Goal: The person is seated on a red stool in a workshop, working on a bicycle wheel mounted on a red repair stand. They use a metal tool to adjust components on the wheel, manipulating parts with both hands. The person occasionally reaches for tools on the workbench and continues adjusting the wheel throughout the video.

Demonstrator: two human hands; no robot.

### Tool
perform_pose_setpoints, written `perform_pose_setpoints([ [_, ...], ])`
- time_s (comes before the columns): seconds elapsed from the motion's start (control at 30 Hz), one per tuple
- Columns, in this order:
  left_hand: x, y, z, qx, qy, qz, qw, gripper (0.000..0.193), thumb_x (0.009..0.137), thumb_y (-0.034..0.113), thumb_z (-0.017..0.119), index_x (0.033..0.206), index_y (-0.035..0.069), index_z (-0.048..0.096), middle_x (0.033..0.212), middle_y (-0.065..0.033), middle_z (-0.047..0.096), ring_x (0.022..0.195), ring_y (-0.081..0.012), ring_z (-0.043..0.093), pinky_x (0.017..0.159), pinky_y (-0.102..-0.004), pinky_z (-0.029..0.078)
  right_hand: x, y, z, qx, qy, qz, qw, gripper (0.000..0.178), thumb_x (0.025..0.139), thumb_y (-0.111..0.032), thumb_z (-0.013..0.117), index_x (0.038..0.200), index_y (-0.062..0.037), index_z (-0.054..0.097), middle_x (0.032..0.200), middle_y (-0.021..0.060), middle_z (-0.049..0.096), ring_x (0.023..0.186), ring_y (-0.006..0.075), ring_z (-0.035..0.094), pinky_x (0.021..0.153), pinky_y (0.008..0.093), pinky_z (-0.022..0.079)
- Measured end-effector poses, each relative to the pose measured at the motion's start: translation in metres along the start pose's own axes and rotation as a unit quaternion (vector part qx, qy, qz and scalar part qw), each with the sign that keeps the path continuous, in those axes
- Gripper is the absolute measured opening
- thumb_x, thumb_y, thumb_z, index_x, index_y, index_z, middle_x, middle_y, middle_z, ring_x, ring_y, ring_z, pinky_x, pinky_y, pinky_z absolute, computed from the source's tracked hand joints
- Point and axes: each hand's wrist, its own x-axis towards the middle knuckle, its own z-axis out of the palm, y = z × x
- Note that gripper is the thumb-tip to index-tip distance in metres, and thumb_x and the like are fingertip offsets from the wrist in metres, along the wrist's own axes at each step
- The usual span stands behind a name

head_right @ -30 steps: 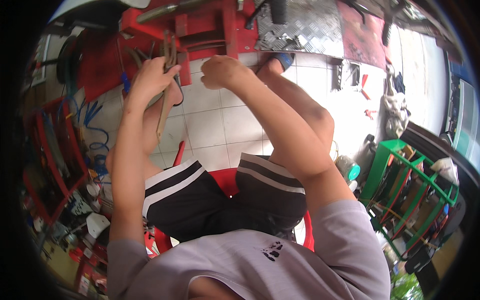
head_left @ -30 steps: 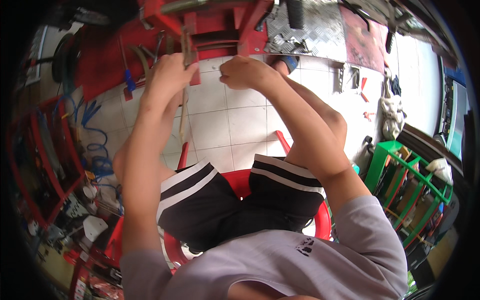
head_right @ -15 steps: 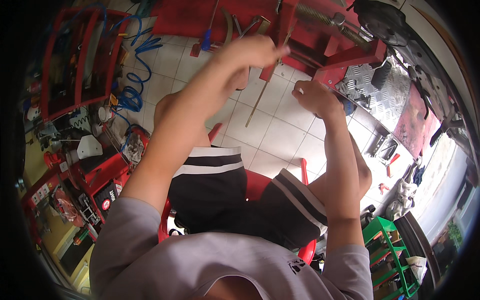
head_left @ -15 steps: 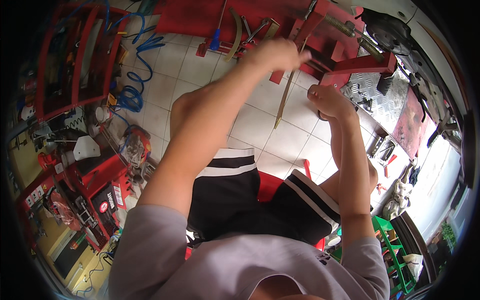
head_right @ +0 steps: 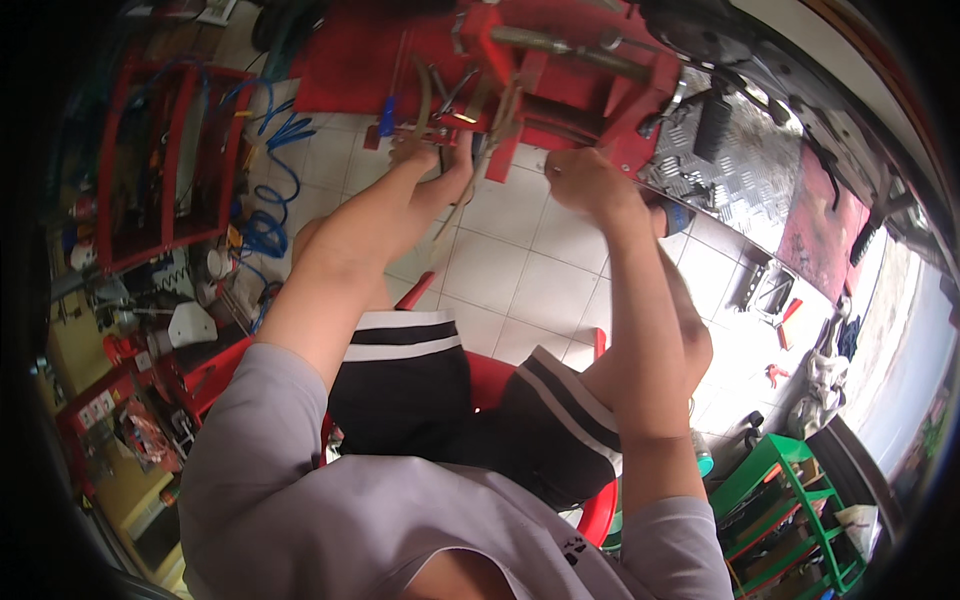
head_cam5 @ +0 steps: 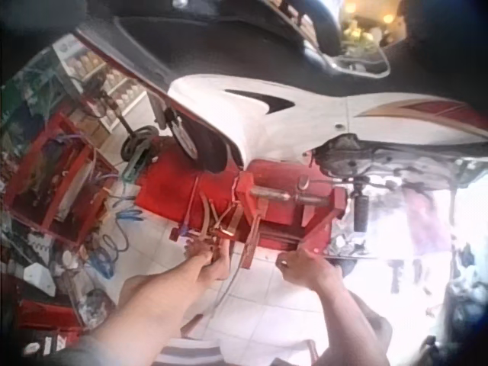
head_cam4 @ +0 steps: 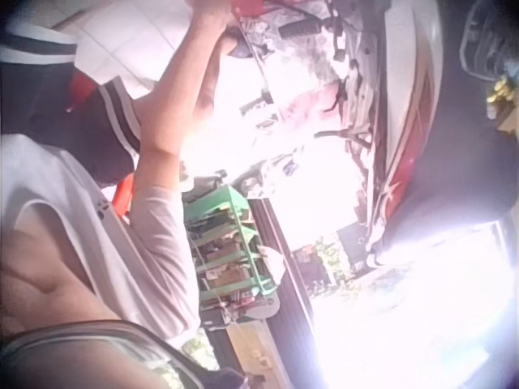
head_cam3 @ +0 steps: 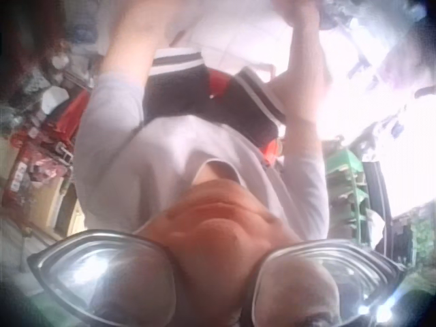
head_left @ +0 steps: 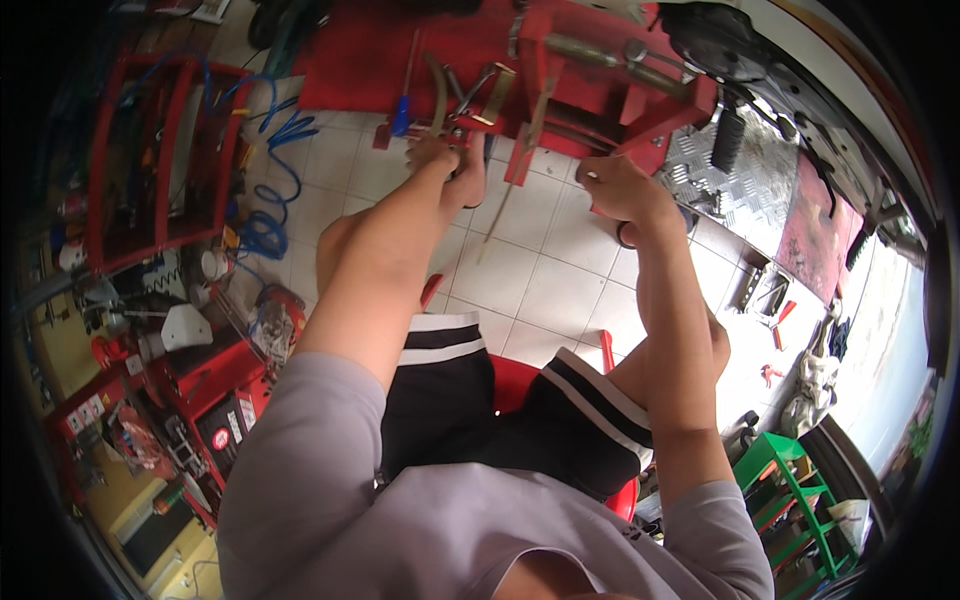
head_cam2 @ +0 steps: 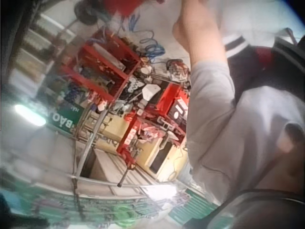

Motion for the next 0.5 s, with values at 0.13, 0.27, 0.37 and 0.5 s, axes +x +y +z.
perform_pose_setpoints([
  [0.13, 0.007, -0.017, 0.022, 0.069, -0.030, -0.003, 0.997, 0.035, 0.084, 0.027, 0.056, 0.108, 0.001, 0.063, 0.113, -0.0207, 0.060, 0.108, -0.0303, 0.058, 0.086, -0.0388, 0.047, -0.031, -0.041, -0.027, 0.006, 0.002, 0.027, 1.000, 0.026, 0.084, -0.017, 0.047, 0.102, -0.0094, 0.064, 0.105, 0.0174, 0.065, 0.101, 0.0348, 0.062, 0.088, 0.0449, 0.049],
  [0.27, 0.003, -0.016, 0.017, 0.124, -0.035, 0.017, 0.991, 0.031, 0.085, 0.024, 0.055, 0.104, 0.002, 0.064, 0.108, -0.0208, 0.062, 0.103, -0.0333, 0.059, 0.083, -0.0418, 0.048, -0.033, -0.028, -0.029, 0.008, -0.007, 0.059, 0.998, 0.028, 0.088, -0.019, 0.045, 0.108, -0.0177, 0.064, 0.107, 0.0165, 0.064, 0.102, 0.0355, 0.061, 0.087, 0.0445, 0.048],
  [0.37, -0.006, -0.021, -0.027, 0.169, 0.023, 0.019, 0.985, 0.029, 0.085, 0.022, 0.054, 0.102, 0.002, 0.065, 0.104, -0.0209, 0.064, 0.100, -0.0356, 0.060, 0.081, -0.0440, 0.048, -0.024, -0.030, -0.022, -0.013, -0.019, 0.038, 0.999, 0.031, 0.086, -0.016, 0.043, 0.109, -0.0181, 0.064, 0.110, 0.0144, 0.064, 0.104, 0.0336, 0.060, 0.089, 0.0438, 0.048],
  [0.5, -0.045, -0.005, -0.131, 0.200, 0.144, 0.046, 0.968, 0.026, 0.085, 0.019, 0.052, 0.099, 0.002, 0.067, 0.099, -0.0211, 0.065, 0.095, -0.0387, 0.062, 0.078, -0.0470, 0.049, -0.033, -0.044, -0.030, -0.002, -0.026, -0.004, 1.000, 0.033, 0.082, -0.009, 0.043, 0.105, -0.0057, 0.065, 0.114, 0.0170, 0.062, 0.108, 0.0351, 0.058, 0.091, 0.0435, 0.048],
])
